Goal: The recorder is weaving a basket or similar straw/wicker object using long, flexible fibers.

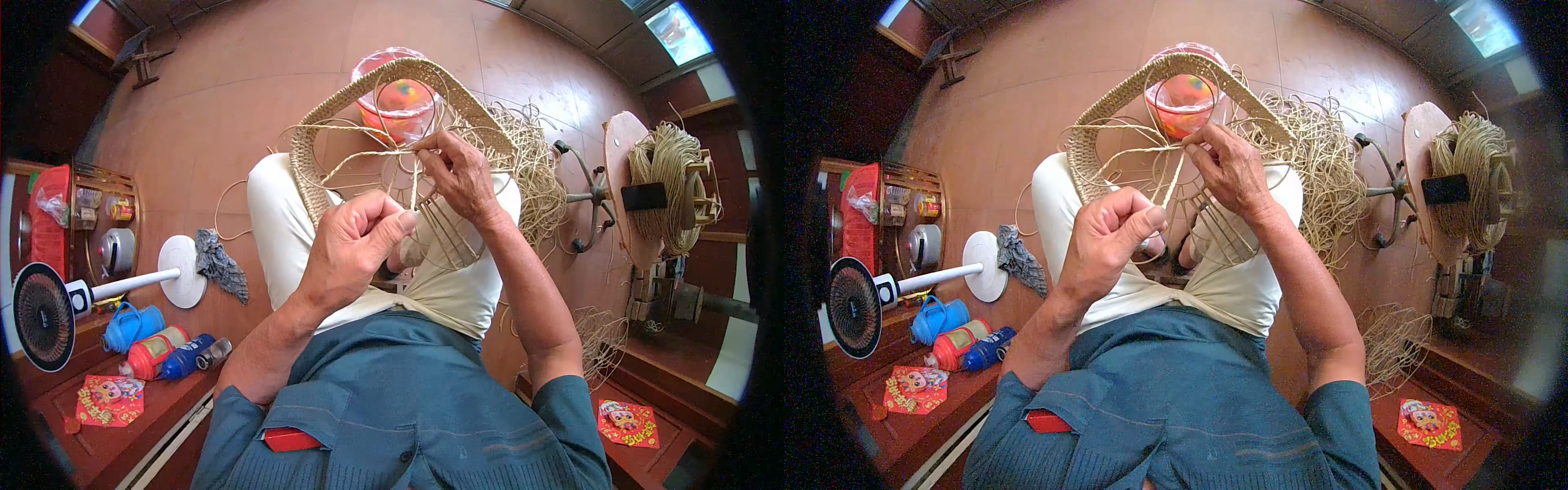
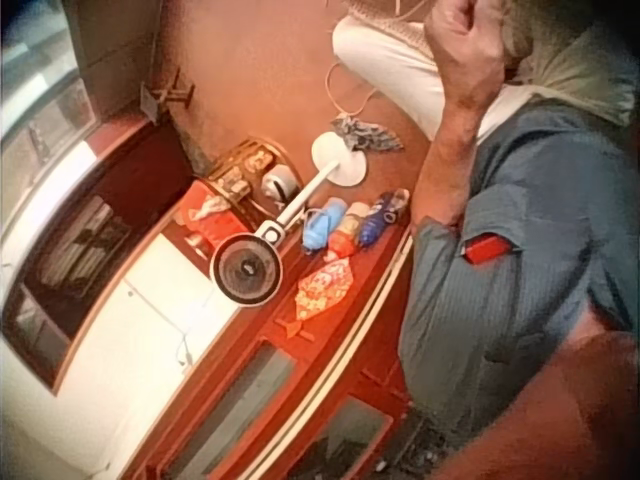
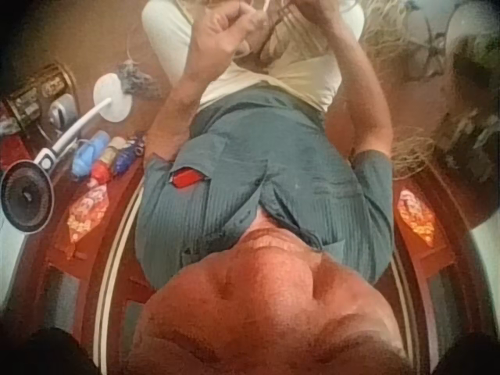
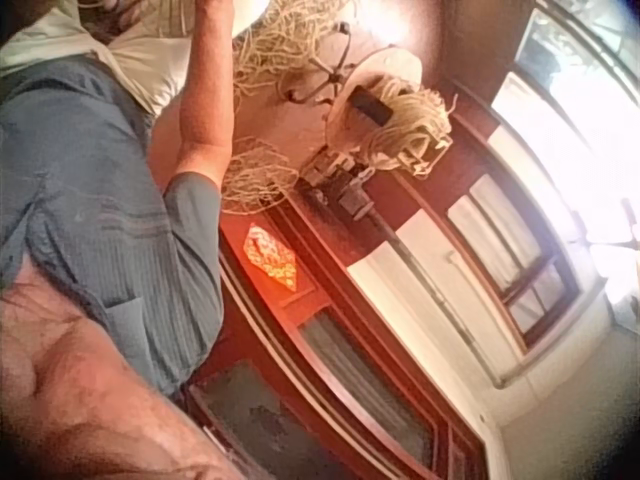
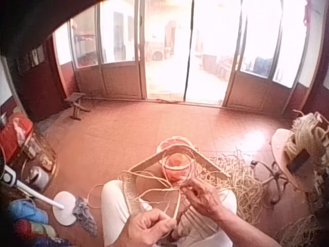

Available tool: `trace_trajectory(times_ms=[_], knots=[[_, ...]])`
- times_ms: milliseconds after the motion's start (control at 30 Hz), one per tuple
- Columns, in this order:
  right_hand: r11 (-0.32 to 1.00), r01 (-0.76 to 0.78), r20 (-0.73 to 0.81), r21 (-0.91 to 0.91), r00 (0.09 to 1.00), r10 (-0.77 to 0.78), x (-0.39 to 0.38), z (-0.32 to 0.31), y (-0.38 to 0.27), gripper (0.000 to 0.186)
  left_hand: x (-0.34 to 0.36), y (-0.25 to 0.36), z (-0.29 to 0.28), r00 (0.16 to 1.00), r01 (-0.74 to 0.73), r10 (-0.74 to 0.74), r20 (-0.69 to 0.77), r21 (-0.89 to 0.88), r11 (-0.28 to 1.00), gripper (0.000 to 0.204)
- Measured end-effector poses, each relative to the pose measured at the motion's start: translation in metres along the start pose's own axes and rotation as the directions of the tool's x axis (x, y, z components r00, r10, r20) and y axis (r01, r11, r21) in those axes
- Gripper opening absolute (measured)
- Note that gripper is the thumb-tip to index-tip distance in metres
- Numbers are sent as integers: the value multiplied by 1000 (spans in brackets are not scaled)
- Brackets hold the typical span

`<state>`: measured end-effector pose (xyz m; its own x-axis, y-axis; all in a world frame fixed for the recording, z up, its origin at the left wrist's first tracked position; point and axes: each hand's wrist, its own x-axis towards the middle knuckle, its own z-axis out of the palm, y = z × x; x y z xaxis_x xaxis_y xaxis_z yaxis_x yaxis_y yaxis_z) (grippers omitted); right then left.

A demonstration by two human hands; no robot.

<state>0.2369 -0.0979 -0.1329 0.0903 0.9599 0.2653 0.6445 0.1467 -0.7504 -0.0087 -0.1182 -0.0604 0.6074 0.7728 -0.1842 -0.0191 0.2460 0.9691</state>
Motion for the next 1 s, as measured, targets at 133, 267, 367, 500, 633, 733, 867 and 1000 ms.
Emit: trace_trajectory(times_ms=[133, 267, 367, 500, 633, 733, 867, 1000], knots=[[993, -117, 27, 34, 993, 116, 4, 3, -2, 16, -5, -6, 5, 998, -49, 52, -19, 134, 990, 26], [984, -174, 32, 35, 984, 173, 8, 6, -5, 17, -8, -8, 8, 997, -64, 73, -22, 280, 958, 25], [988, -153, 2, -17, 988, 153, 8, 8, -8, 16, -8, -9, 4, 998, -55, 64, -26, 264, 963, 24], [991, -84, -12, -99, 996, 84, 5, 11, -11, 17, -4, -8, -8, 997, -34, 46, -62, 178, 983, 23], [977, -72, 16, -202, 997, 77, 3, 12, -8, 19, 6, -2, -15, 998, 23, -24, -64, -24, 999, 22], [991, -49, -2, -128, 999, 49, 4, 12, -5, 16, 26, 10, -21, 999, -24, 21, -35, -70, 997, 24], [997, -57, 3, -51, 998, 57, 1, 7, -4, 13, 65, 30, -21, 996, -85, 87, 17, -118, 989, 25], [999, -11, -1, -51, 1000, 11, 1, 5, -6, 13, 94, 46, -12, 998, -67, 67, -4, -129, 989, 24]])
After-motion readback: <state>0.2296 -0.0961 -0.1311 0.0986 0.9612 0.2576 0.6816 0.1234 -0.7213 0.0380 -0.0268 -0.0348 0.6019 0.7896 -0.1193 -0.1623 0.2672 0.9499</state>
